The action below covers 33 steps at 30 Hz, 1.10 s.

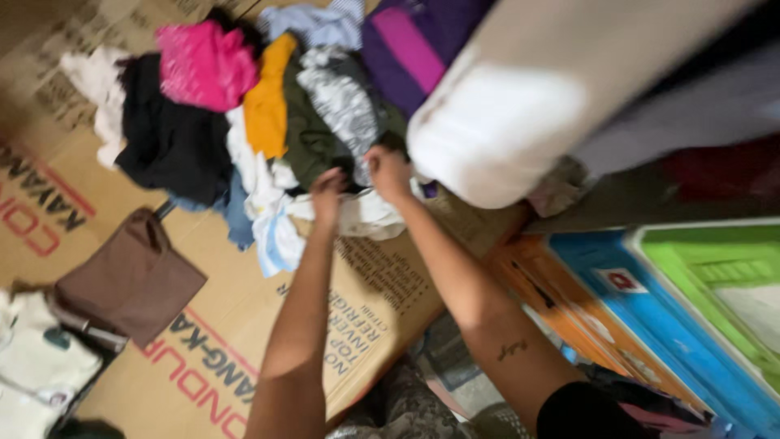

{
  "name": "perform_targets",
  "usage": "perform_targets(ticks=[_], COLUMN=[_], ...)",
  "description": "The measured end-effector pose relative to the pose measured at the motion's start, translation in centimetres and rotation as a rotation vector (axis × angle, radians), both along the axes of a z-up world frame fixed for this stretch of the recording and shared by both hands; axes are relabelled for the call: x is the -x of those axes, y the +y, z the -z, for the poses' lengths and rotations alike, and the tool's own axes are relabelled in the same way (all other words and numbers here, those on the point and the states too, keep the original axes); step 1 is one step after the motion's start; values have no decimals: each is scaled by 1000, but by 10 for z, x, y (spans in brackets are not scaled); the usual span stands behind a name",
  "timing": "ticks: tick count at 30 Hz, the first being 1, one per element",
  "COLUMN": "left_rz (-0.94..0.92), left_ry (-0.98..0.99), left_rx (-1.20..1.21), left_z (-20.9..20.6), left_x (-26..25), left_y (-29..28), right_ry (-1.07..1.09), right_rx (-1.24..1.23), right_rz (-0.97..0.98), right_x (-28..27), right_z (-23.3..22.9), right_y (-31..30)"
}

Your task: The person folds several garments on a cardboard surface, including a beige t-shirt, a black t-shirt, a white patterned shirt, and a camouflage-patterned shirt. Each item is smoothed, folded into a compact rectangle, and placed in a neat stack.

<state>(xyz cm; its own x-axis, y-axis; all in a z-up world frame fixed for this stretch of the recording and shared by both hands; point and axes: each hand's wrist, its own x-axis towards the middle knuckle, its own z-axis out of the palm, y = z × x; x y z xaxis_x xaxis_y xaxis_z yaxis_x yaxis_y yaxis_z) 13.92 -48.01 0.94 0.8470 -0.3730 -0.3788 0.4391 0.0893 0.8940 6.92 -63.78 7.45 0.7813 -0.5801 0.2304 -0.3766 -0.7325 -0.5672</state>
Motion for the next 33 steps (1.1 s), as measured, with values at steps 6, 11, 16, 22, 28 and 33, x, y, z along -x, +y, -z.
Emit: perform_targets(ticks=[6,11,16,22,28,33], left_rz=[95,-66,-30,-281,5,191], left_ry=[-116,-155,-207,-777,-743,-612], left_rx=[-171,51,-391,-683,-388,-574], left_z=[-19,-27,-30,-47,-137,-254], left_x=[-33,-32,-30,-34,-74,-75], left_y=[-4,-60,-92,-76,24,118], right_ry=[103,32,15,-11,-67,-120], right_rx=[-540,-584,-660,-702,-602,-454], right_rz=[-238,-353,-422,-326,-427,-439], right_x=[63,112,134,148,115,62], right_z=[-21,13,44,38,-21,-88], right_y=[32,54,9,-17,-19,20])
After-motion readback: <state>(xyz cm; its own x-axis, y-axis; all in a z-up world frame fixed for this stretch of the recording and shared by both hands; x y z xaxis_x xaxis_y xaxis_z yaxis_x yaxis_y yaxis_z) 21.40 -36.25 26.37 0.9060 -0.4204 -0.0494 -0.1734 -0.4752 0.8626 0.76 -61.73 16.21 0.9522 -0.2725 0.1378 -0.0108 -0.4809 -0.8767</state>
